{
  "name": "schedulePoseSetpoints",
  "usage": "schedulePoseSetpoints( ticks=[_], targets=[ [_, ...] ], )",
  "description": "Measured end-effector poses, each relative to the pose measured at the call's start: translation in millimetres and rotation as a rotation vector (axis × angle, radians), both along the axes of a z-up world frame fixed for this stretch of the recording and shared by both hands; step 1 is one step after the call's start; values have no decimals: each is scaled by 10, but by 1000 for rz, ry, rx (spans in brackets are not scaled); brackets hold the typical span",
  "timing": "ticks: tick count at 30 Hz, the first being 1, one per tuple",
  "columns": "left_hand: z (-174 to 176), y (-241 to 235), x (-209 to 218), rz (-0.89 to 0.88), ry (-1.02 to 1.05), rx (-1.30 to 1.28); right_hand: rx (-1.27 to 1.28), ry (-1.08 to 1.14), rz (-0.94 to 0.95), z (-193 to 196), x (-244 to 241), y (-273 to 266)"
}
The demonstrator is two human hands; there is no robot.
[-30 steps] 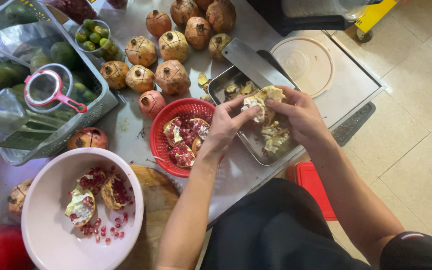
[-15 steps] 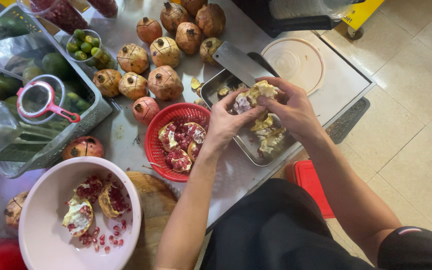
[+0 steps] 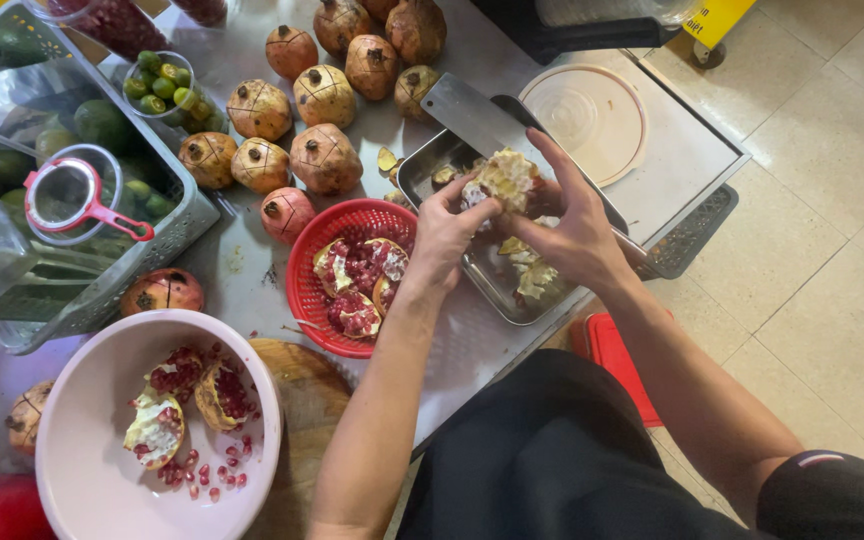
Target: The person uses a knife to cut a pomegranate and then separates the seeds by hand into a red colander. Pomegranate peels are placed into a metal tray, and the seeds accumulate in the colander.
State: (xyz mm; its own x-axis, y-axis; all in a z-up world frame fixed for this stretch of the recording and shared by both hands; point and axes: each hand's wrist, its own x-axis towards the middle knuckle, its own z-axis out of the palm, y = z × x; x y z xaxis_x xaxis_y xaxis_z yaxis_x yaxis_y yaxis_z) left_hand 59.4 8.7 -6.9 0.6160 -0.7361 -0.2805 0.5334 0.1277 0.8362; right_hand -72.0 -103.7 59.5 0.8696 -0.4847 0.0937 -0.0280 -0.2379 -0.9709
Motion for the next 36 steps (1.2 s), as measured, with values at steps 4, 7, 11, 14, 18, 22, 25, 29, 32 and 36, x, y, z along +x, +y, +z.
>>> schedulePoseSetpoints(
  ticks=[4,7,11,14,18,22,25,29,32,36],
  targets=[
    [-18,31,15,-23,17,-79,-174,73,-57,3,-7,19],
    [-12,65,24,-85,6,-79,-210,68,-80,10,-17,43],
    [-36,45,-5,-90,22,-44,-207,62,-120,-14,1,61],
    [-93,33,-4,-95,16,-41,44,-24,-15,-35,48,-41],
    [-201,10,45,-102,89,0,32,3,-24,-50,27,-207],
    [-291,15,102,-129,238,69,-67,80,-56,-86,14,-310],
    [-310,-49,106,-148,340,-82,34,125,-92,-161,30,-324],
    [-209,-51,132,-196,419,-83,65,33,-68,-214,35,-334],
    [-89,-1,172,-222,483,-102,180,2,-75,-204,46,-373],
    [-2,128,221,-234,517,-158,406,-98,-65,-198,50,-392]
  ],
)
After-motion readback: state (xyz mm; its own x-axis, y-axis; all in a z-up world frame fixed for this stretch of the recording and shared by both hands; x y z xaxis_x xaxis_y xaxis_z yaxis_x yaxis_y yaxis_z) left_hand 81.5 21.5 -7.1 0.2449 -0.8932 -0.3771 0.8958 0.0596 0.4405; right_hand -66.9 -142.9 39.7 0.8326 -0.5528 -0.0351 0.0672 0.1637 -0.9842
